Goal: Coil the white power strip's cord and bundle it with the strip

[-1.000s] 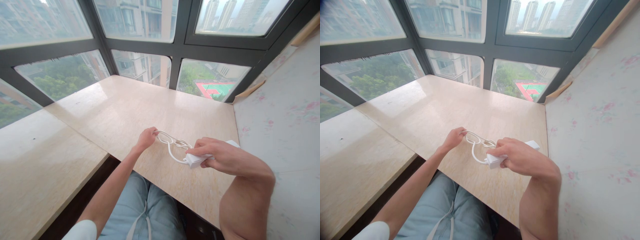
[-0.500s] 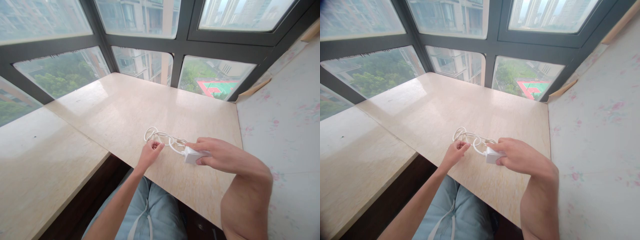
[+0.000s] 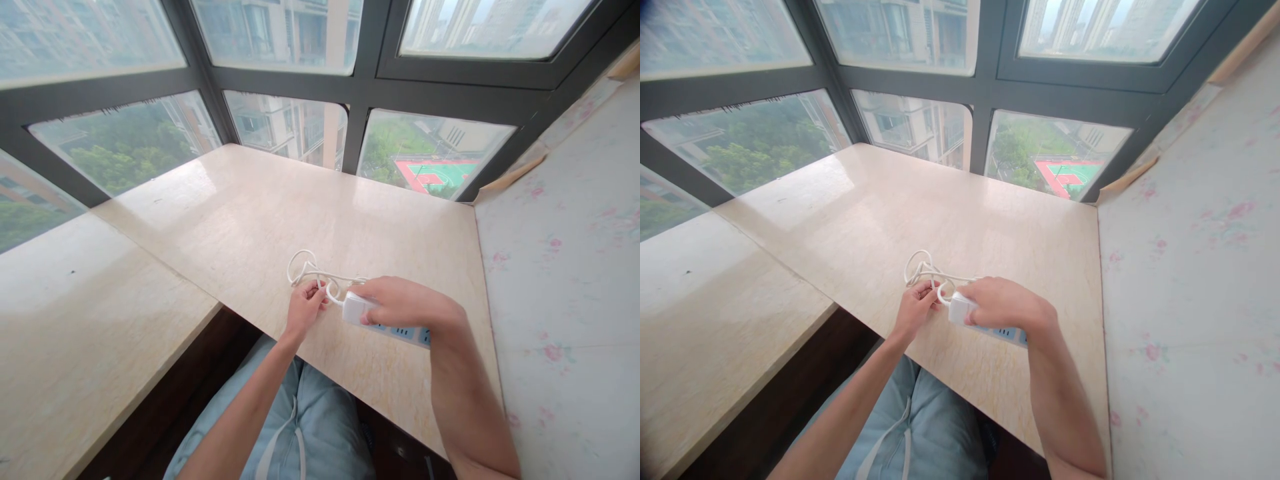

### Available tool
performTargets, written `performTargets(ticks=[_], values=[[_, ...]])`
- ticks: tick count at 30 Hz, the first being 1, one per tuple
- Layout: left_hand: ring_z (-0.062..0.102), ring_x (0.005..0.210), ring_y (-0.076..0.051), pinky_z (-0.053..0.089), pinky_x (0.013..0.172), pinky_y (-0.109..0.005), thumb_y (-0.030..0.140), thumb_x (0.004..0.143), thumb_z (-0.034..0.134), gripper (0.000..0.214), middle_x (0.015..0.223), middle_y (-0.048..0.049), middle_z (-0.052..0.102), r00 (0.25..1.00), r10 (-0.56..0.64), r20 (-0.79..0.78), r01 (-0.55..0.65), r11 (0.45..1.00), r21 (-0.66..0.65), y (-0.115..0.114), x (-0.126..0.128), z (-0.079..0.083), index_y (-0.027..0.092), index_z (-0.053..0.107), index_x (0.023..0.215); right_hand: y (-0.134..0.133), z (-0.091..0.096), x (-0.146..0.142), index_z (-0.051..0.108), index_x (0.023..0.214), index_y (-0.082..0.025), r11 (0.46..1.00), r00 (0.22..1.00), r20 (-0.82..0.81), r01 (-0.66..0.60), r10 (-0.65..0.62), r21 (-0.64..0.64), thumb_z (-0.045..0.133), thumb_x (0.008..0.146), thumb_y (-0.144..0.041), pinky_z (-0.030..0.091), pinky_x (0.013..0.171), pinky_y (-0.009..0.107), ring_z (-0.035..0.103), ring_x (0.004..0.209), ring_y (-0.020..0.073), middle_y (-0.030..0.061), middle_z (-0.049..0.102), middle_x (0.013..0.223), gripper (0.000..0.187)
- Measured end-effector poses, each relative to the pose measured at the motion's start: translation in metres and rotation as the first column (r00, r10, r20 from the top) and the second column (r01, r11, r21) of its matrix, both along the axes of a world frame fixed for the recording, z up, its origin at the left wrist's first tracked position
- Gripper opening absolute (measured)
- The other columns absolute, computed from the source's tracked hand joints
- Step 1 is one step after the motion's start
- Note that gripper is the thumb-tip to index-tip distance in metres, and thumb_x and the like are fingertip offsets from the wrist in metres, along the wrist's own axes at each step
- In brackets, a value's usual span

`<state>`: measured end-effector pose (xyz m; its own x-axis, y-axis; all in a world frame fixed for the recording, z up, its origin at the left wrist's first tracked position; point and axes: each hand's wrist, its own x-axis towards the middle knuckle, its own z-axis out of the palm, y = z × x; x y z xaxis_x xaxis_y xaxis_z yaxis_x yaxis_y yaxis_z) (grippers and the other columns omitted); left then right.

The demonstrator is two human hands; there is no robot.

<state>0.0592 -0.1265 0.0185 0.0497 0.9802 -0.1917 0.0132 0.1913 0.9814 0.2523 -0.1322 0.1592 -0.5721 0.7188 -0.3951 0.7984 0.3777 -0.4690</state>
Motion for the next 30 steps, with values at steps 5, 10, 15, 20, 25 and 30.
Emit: performTargets(ticks=[5, 10, 15, 20, 25, 30], values=[[0.064, 0.076, -0.016, 0.049, 0.071, -0.026, 0.035, 0.082, 0.059, 0.025, 0.082, -0.0018, 0.072, 0.988, 0.001, -0.157, 0.015, 0.995, 0.1, -0.002, -0.007, 0.005, 0.018, 0.071, 0.096, 0.016, -0.022, -0.011, 0.068, 0.087, -0.018, 0.996, 0.984, 0.156, 0.084, -0.085, 0.014, 0.058, 0.075, -0.027, 0.036, 0.06, 0.027, 0.065, 0.08, 0.0221, 0.0091, 0.073, 0.09, 0.018], [0.064, 0.077, -0.017, 0.051, 0.075, -0.028, 0.033, 0.086, 0.054, 0.023, 0.082, -0.0026, 0.071, 0.983, -0.059, -0.172, 0.085, 0.985, 0.148, -0.006, -0.011, 0.009, 0.019, 0.07, 0.094, 0.023, -0.038, -0.018, 0.067, 0.085, -0.018, 0.997, 0.993, 0.088, 0.076, -0.077, 0.013, 0.058, 0.076, -0.032, 0.035, 0.056, 0.026, 0.064, 0.073, 0.0205, 0.0089, 0.072, 0.086, 0.019], [0.062, 0.077, -0.017, 0.051, 0.074, -0.028, 0.028, 0.091, 0.047, 0.029, 0.083, -0.0045, 0.066, 0.928, -0.066, -0.368, 0.175, 0.947, 0.27, -0.007, -0.017, 0.013, 0.019, 0.068, 0.108, 0.027, -0.051, -0.028, 0.063, 0.077, -0.017, 0.996, 0.996, 0.006, 0.087, -0.087, -0.004, 0.06, 0.075, -0.034, 0.034, 0.053, 0.025, 0.06, 0.065, 0.0169, 0.0057, 0.068, 0.075, 0.017], [0.06, 0.084, -0.02, 0.048, 0.077, -0.033, 0.02, 0.092, 0.046, 0.034, 0.095, -0.0098, 0.061, 0.748, 0.081, -0.658, 0.248, 0.886, 0.392, -0.007, -0.024, 0.026, 0.016, 0.066, 0.119, 0.037, -0.067, -0.031, 0.06, 0.069, -0.016, 0.975, 0.961, -0.175, 0.202, -0.216, -0.092, 0.062, 0.075, -0.039, 0.034, 0.054, 0.023, 0.055, 0.063, 0.0136, 0.0013, 0.061, 0.067, 0.023], [0.058, 0.086, -0.023, 0.048, 0.077, -0.036, 0.019, 0.094, 0.044, 0.034, 0.09, -0.01, 0.062, 0.667, 0.096, -0.739, 0.322, 0.857, 0.402, -0.008, -0.026, 0.037, 0.015, 0.064, 0.121, 0.043, -0.084, -0.031, 0.063, 0.072, -0.015, 0.896, 0.802, -0.425, 0.289, -0.419, -0.337, 0.061, 0.078, -0.047, 0.034, 0.05, 0.021, 0.05, 0.055, 0.0105, -0.0018, 0.054, 0.061, 0.033], [0.056, 0.095, -0.024, 0.049, 0.087, -0.041, 0.017, 0.092, 0.046, 0.038, 0.092, -0.0106, 0.062, 0.737, 0.122, -0.665, 0.287, 0.834, 0.471, -0.009, -0.025, 0.036, 0.016, 0.064, 0.125, 0.044, -0.092, -0.032, 0.069, 0.086, -0.014, 0.808, 0.635, -0.533, 0.275, -0.56, -0.521, 0.067, 0.076, -0.053, 0.037, 0.05, 0.021, 0.051, 0.054, 0.0099, -0.0005, 0.059, 0.066, 0.04]])
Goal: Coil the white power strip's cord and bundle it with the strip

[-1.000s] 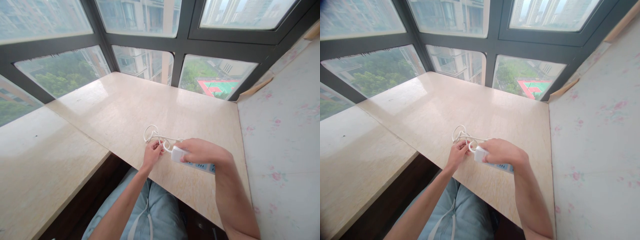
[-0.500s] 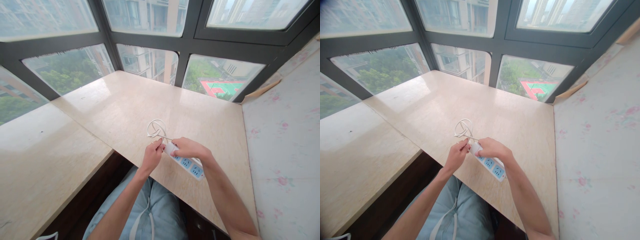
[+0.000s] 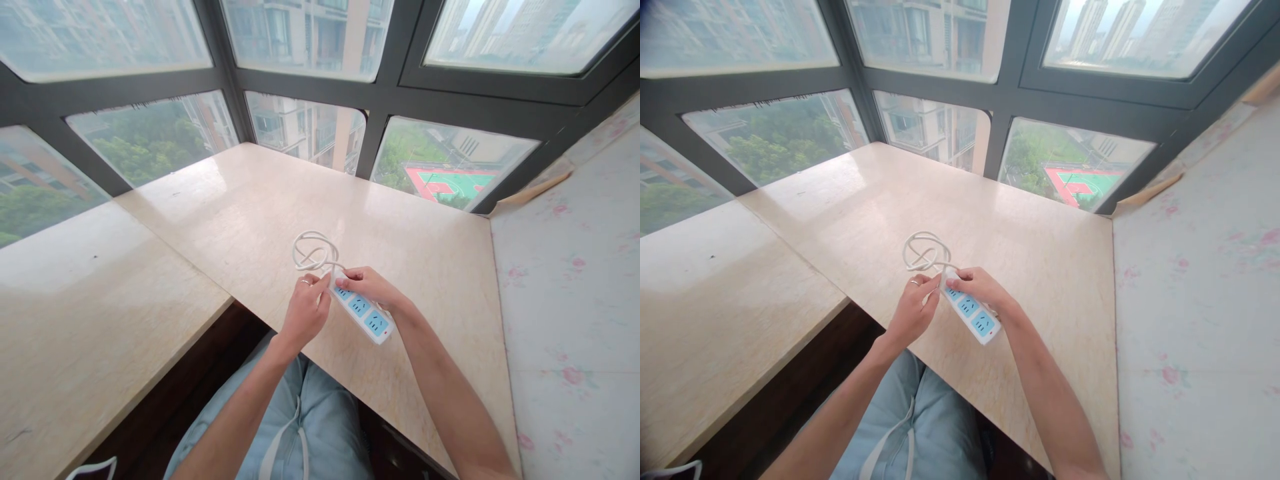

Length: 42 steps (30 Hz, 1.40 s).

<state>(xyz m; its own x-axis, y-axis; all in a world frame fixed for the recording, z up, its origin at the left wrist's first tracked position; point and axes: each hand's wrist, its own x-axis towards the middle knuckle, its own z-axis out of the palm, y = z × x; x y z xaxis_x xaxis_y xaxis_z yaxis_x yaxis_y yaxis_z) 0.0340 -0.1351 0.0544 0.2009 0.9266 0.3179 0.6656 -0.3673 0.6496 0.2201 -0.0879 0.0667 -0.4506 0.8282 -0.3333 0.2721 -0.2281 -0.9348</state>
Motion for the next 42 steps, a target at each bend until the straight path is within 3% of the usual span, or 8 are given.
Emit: performTargets(ticks=[6, 11, 15, 19, 22, 27, 33, 42], values=[[0.056, 0.116, -0.026, 0.049, 0.1, -0.046, 0.016, 0.088, 0.051, 0.031, 0.117, -0.0102, 0.062, 0.948, 0.05, 0.313, -0.023, 0.996, -0.091, 0.004, -0.003, -0.002, 0.024, 0.075, 0.105, 0.002, -0.003, 0.005, 0.07, 0.094, -0.015, 0.995, 0.992, -0.113, -0.07, 0.062, -0.07, 0.07, 0.074, -0.055, 0.038, 0.053, 0.021, 0.054, 0.058, 0.0103, 0.0006, 0.063, 0.072, 0.045], [0.068, 0.095, -0.024, 0.062, 0.068, -0.036, 0.032, 0.082, 0.067, 0.032, 0.121, -0.0135, 0.061, 0.734, 0.237, 0.636, 0.025, 0.927, -0.374, 0.012, -0.002, -0.002, 0.016, 0.068, 0.109, 0.003, -0.004, 0.004, 0.069, 0.104, -0.015, 0.992, 0.986, -0.122, -0.121, 0.117, -0.03, 0.065, 0.079, -0.059, 0.041, 0.057, 0.022, 0.057, 0.066, 0.0128, 0.0043, 0.066, 0.083, 0.051], [0.068, 0.079, -0.018, 0.06, 0.058, -0.028, 0.034, 0.066, 0.082, 0.043, 0.103, -0.0102, 0.063, 0.628, 0.44, 0.642, -0.062, 0.85, -0.522, 0.018, -0.002, -0.001, 0.012, 0.062, 0.097, 0.0, 0.0, -0.002, 0.068, 0.105, -0.016, 0.989, 0.99, -0.037, -0.137, 0.139, 0.056, 0.062, 0.08, -0.061, 0.039, 0.056, 0.022, 0.055, 0.065, 0.0125, 0.003, 0.064, 0.08, 0.052], [0.065, 0.064, -0.014, 0.057, 0.057, -0.025, 0.043, 0.065, 0.083, 0.044, 0.072, -0.0035, 0.063, 0.669, 0.414, 0.617, 0.141, 0.744, -0.653, 0.02, -0.004, 0.002, 0.013, 0.057, 0.084, -0.004, 0.006, -0.007, 0.066, 0.087, -0.015, 0.981, 0.991, 0.085, -0.118, 0.106, 0.154, 0.054, 0.083, -0.063, 0.033, 0.052, 0.022, 0.047, 0.058, 0.0109, -0.0001, 0.056, 0.069, 0.05], [0.066, 0.063, -0.015, 0.056, 0.056, -0.025, 0.044, 0.065, 0.083, 0.046, 0.065, -0.0025, 0.064, 0.664, 0.412, 0.624, 0.211, 0.698, -0.685, 0.02, -0.004, 0.004, 0.016, 0.054, 0.085, -0.006, 0.009, -0.01, 0.062, 0.078, -0.015, 0.967, 0.982, 0.168, -0.129, 0.093, 0.222, 0.054, 0.082, -0.064, 0.031, 0.052, 0.023, 0.044, 0.058, 0.0109, -0.0011, 0.051, 0.065, 0.049], [0.063, 0.056, -0.013, 0.054, 0.052, -0.022, 0.035, 0.061, 0.086, 0.044, 0.059, 0.0013, 0.063, 0.692, 0.374, 0.617, 0.212, 0.711, -0.67, 0.019, 0.002, 0.003, 0.016, 0.052, 0.082, -0.012, 0.018, -0.018, 0.059, 0.068, -0.016, 0.94, 0.955, 0.294, -0.064, -0.04, 0.336, 0.06, 0.076, -0.062, 0.031, 0.055, 0.024, 0.043, 0.06, 0.0114, -0.0027, 0.048, 0.061, 0.047], [0.063, 0.056, -0.012, 0.056, 0.055, -0.024, 0.034, 0.061, 0.085, 0.044, 0.058, 0.0048, 0.061, 0.683, 0.345, 0.644, 0.176, 0.778, -0.604, 0.013, 0.01, 0.007, 0.016, 0.053, 0.084, -0.022, 0.031, -0.022, 0.067, 0.068, -0.016, 0.909, 0.936, 0.317, 0.01, -0.155, 0.416, 0.053, 0.083, -0.044, 0.034, 0.057, 0.025, 0.05, 0.062, 0.0136, -0.0003, 0.056, 0.06, 0.034], [0.06, 0.055, -0.011, 0.054, 0.057, -0.023, 0.035, 0.063, 0.084, 0.054, 0.058, 0.0084, 0.056, 0.578, 0.415, 0.702, 0.052, 0.84, -0.54, 0.006, 0.016, 0.002, 0.017, 0.048, 0.099, -0.028, 0.034, -0.037, 0.069, 0.068, -0.019, 0.814, 0.78, 0.459, 0.109, -0.426, 0.57, 0.047, 0.089, -0.037, 0.032, 0.059, 0.028, 0.055, 0.063, 0.016, 0.0069, 0.07, 0.07, 0.036]])
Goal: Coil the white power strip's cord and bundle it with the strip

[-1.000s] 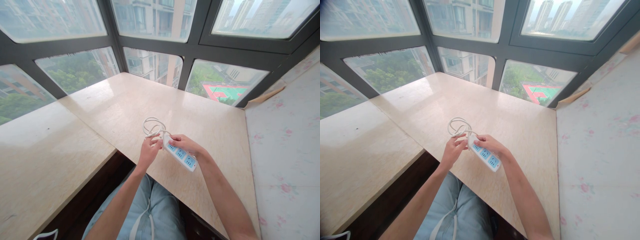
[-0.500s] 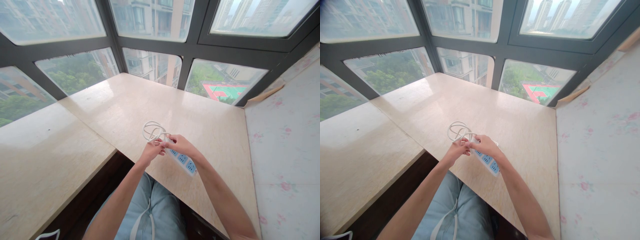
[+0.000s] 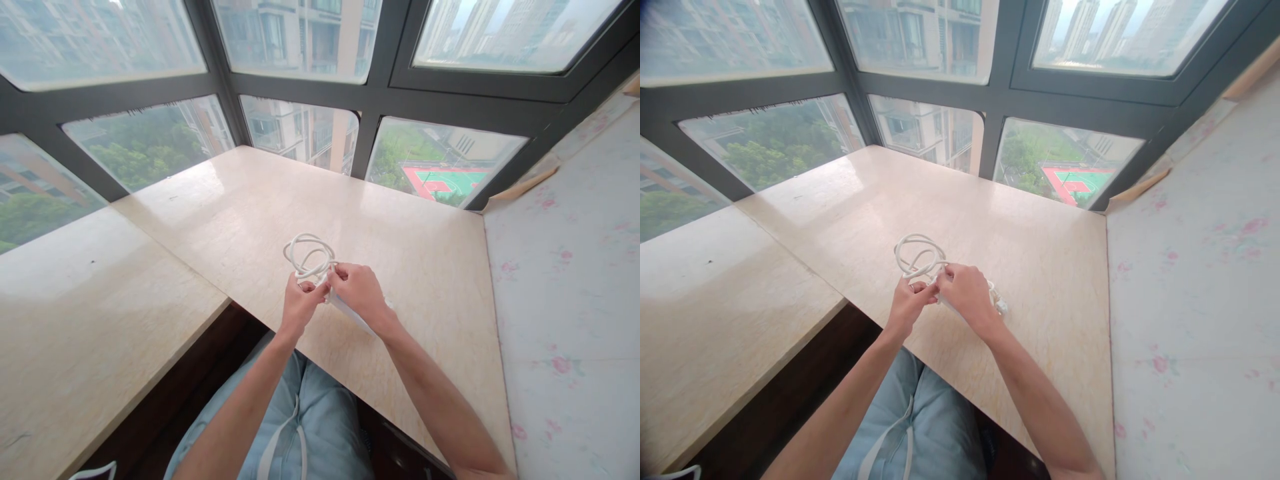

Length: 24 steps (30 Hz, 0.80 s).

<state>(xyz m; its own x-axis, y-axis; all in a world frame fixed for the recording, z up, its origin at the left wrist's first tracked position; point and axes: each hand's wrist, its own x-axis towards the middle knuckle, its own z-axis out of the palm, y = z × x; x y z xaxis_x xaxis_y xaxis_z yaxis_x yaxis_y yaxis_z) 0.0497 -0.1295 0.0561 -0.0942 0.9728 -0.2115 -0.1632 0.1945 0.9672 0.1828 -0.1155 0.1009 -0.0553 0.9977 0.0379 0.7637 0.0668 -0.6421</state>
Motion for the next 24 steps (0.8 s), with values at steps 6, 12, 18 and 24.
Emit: performTargets(ticks=[6, 12, 18, 24], values=[[0.062, 0.06, -0.011, 0.048, 0.055, -0.02, 0.029, 0.069, 0.078, 0.049, 0.069, 0.0046, 0.061, 0.998, -0.048, -0.048, 0.053, 0.994, 0.1, -0.01, 0.004, 0.001, 0.017, 0.05, 0.107, 0.004, -0.001, 0.003, 0.065, 0.061, -0.018, 0.996, 0.996, -0.01, 0.088, -0.088, 0.034, 0.047, 0.088, -0.04, 0.029, 0.057, 0.028, 0.051, 0.059, 0.0152, 0.0058, 0.064, 0.062, 0.039], [0.066, 0.068, -0.014, 0.049, 0.058, -0.022, 0.034, 0.072, 0.078, 0.059, 0.077, 0.0013, 0.064, 0.998, -0.058, -0.014, 0.059, 0.99, 0.126, -0.02, 0.01, 0.0, 0.018, 0.046, 0.119, 0.006, 0.001, 0.009, 0.058, 0.054, -0.018, 0.997, 0.997, -0.025, 0.079, -0.079, -0.005, 0.049, 0.084, -0.039, 0.027, 0.051, 0.028, 0.044, 0.053, 0.0124, 0.0024, 0.056, 0.054, 0.039], [0.067, 0.082, -0.014, 0.052, 0.076, -0.025, 0.034, 0.072, 0.079, 0.059, 0.089, -0.0026, 0.067, 0.994, 0.098, 0.053, -0.107, 0.971, 0.214, -0.021, 0.008, -0.008, 0.018, 0.05, 0.121, 0.012, 0.005, 0.029, 0.061, 0.052, -0.018, 0.985, 0.992, 0.077, 0.106, -0.096, -0.135, 0.052, 0.081, -0.032, 0.03, 0.049, 0.026, 0.053, 0.053, 0.0145, 0.0047, 0.062, 0.055, 0.033], [0.068, 0.094, -0.018, 0.052, 0.085, -0.031, 0.032, 0.066, 0.082, 0.047, 0.1, -0.0061, 0.071, 0.953, 0.223, 0.207, -0.262, 0.947, 0.188, -0.012, -0.013, 0.002, 0.018, 0.063, 0.108, 0.019, -0.007, 0.048, 0.068, 0.06, -0.015, 0.922, 0.986, -0.166, -0.038, -0.029, -0.386, 0.058, 0.076, -0.026, 0.043, 0.047, 0.023, 0.063, 0.051, 0.0166, 0.0082, 0.068, 0.058, 0.022]])
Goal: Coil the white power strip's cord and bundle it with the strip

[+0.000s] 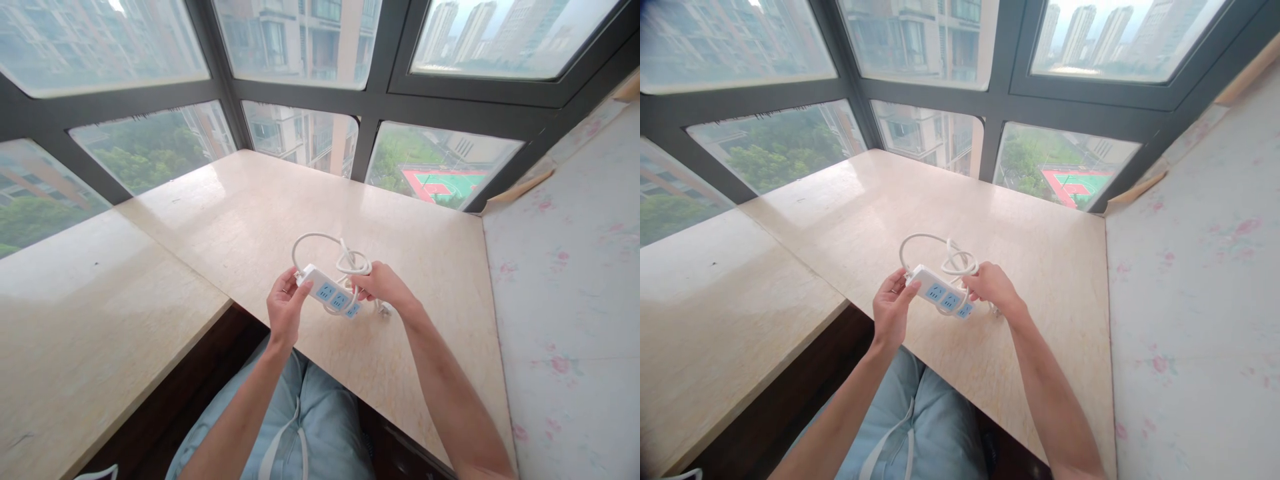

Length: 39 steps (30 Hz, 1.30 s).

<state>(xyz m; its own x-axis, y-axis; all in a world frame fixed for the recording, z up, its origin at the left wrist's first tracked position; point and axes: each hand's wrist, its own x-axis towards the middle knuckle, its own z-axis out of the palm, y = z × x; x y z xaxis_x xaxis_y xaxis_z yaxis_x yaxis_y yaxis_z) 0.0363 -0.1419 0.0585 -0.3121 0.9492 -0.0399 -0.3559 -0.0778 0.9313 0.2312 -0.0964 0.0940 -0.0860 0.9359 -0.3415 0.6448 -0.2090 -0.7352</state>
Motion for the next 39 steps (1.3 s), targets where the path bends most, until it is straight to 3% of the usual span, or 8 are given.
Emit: performTargets(ticks=[7, 13, 16, 19, 24, 28, 32, 39], values=[[0.069, 0.087, -0.017, 0.054, 0.08, -0.03, 0.031, 0.067, 0.081, 0.034, 0.092, -0.0039, 0.071, 0.966, 0.116, 0.229, -0.106, 0.993, -0.058, 0.011, -0.032, 0.01, 0.018, 0.065, 0.094, -0.002, -0.004, -0.004, 0.058, 0.051, -0.017, 0.996, 0.987, 0.151, -0.072, 0.064, 0.047, 0.053, 0.079, -0.026, 0.041, 0.044, 0.021, 0.061, 0.043, 0.0138, 0.0045, 0.062, 0.047, 0.03], [0.061, 0.061, -0.011, 0.046, 0.055, -0.021, 0.033, 0.063, 0.08, 0.032, 0.072, 0.0011, 0.067, 0.967, 0.224, 0.123, -0.21, 0.971, -0.118, 0.024, -0.073, 0.018, 0.016, 0.069, 0.088, 0.001, 0.0, 0.02, 0.056, 0.052, -0.018, 0.984, 0.976, 0.136, -0.178, 0.173, 0.025, 0.055, 0.079, -0.031, 0.037, 0.045, 0.022, 0.055, 0.043, 0.0118, 0.0023, 0.06, 0.047, 0.03], [0.059, 0.056, -0.011, 0.044, 0.051, -0.022, 0.035, 0.059, 0.082, 0.038, 0.066, 0.002, 0.065, 0.988, 0.147, 0.036, -0.14, 0.979, -0.15, 0.031, -0.094, 0.019, 0.014, 0.069, 0.087, 0.001, 0.008, 0.031, 0.054, 0.051, -0.018, 0.969, 0.971, 0.108, -0.225, 0.214, 0.103, 0.058, 0.079, -0.04, 0.032, 0.046, 0.023, 0.048, 0.045, 0.0103, -0.0007, 0.053, 0.047, 0.036], [0.055, 0.05, -0.011, 0.043, 0.048, -0.022, 0.039, 0.056, 0.085, 0.045, 0.062, 0.0015, 0.063, 0.999, 0.025, -0.025, -0.029, 0.982, -0.185, 0.038, -0.106, 0.025, 0.013, 0.07, 0.09, -0.001, 0.018, 0.04, 0.064, 0.062, -0.017, 0.966, 0.981, 0.025, -0.194, 0.193, 0.169, 0.056, 0.081, -0.048, 0.028, 0.046, 0.024, 0.041, 0.048, 0.0099, -0.003, 0.045, 0.05, 0.038], [0.054, 0.049, -0.013, 0.04, 0.045, -0.024, 0.045, 0.061, 0.082, 0.05, 0.062, -0.0023, 0.064, 0.953, -0.109, -0.284, 0.047, 0.975, -0.216, 0.053, -0.111, 0.046, 0.013, 0.073, 0.098, -0.006, 0.031, 0.058, 0.072, 0.087, -0.013, 0.981, 0.98, -0.1, -0.161, 0.172, 0.109, 0.057, 0.082, -0.055, 0.03, 0.048, 0.025, 0.038, 0.048, 0.0101, -0.0049, 0.039, 0.049, 0.045], [0.062, 0.068, -0.02, 0.047, 0.062, -0.029, 0.034, 0.071, 0.075, 0.029, 0.078, -0.0067, 0.071, 0.759, -0.055, -0.648, 0.052, 0.998, -0.024, 0.076, -0.111, 0.054, 0.018, 0.077, 0.096, -0.008, 0.035, 0.064, 0.07, 0.086, -0.013, 0.968, 0.963, -0.102, -0.248, 0.25, 0.033, 0.056, 0.083, -0.059, 0.031, 0.047, 0.024, 0.039, 0.048, 0.0098, -0.0046, 0.041, 0.05, 0.048], [0.063, 0.084, -0.022, 0.047, 0.083, -0.033, 0.018, 0.075, 0.066, 0.019, 0.089, -0.0063, 0.072, 0.489, 0.07, -0.869, 0.2, 0.961, 0.19, 0.105, -0.113, 0.046, 0.026, 0.078, 0.088, -0.007, 0.033, 0.058, 0.066, 0.077, -0.015, 0.954, 0.949, -0.112, -0.299, 0.294, -0.025, 0.055, 0.081, -0.062, 0.033, 0.045, 0.024, 0.04, 0.045, 0.0094, -0.0039, 0.044, 0.051, 0.049], [0.063, 0.084, -0.022, 0.046, 0.075, -0.032, 0.017, 0.085, 0.054, 0.028, 0.102, -0.0076, 0.069, 0.146, 0.119, -0.982, 0.357, 0.919, 0.165, 0.136, -0.115, 0.011, 0.029, 0.073, 0.102, -0.007, 0.032, 0.055, 0.066, 0.077, -0.015, 0.932, 0.938, -0.09, -0.345, 0.336, -0.114, 0.058, 0.082, -0.058, 0.03, 0.041, 0.022, 0.043, 0.043, 0.0088, -0.0024, 0.049, 0.052, 0.044]])
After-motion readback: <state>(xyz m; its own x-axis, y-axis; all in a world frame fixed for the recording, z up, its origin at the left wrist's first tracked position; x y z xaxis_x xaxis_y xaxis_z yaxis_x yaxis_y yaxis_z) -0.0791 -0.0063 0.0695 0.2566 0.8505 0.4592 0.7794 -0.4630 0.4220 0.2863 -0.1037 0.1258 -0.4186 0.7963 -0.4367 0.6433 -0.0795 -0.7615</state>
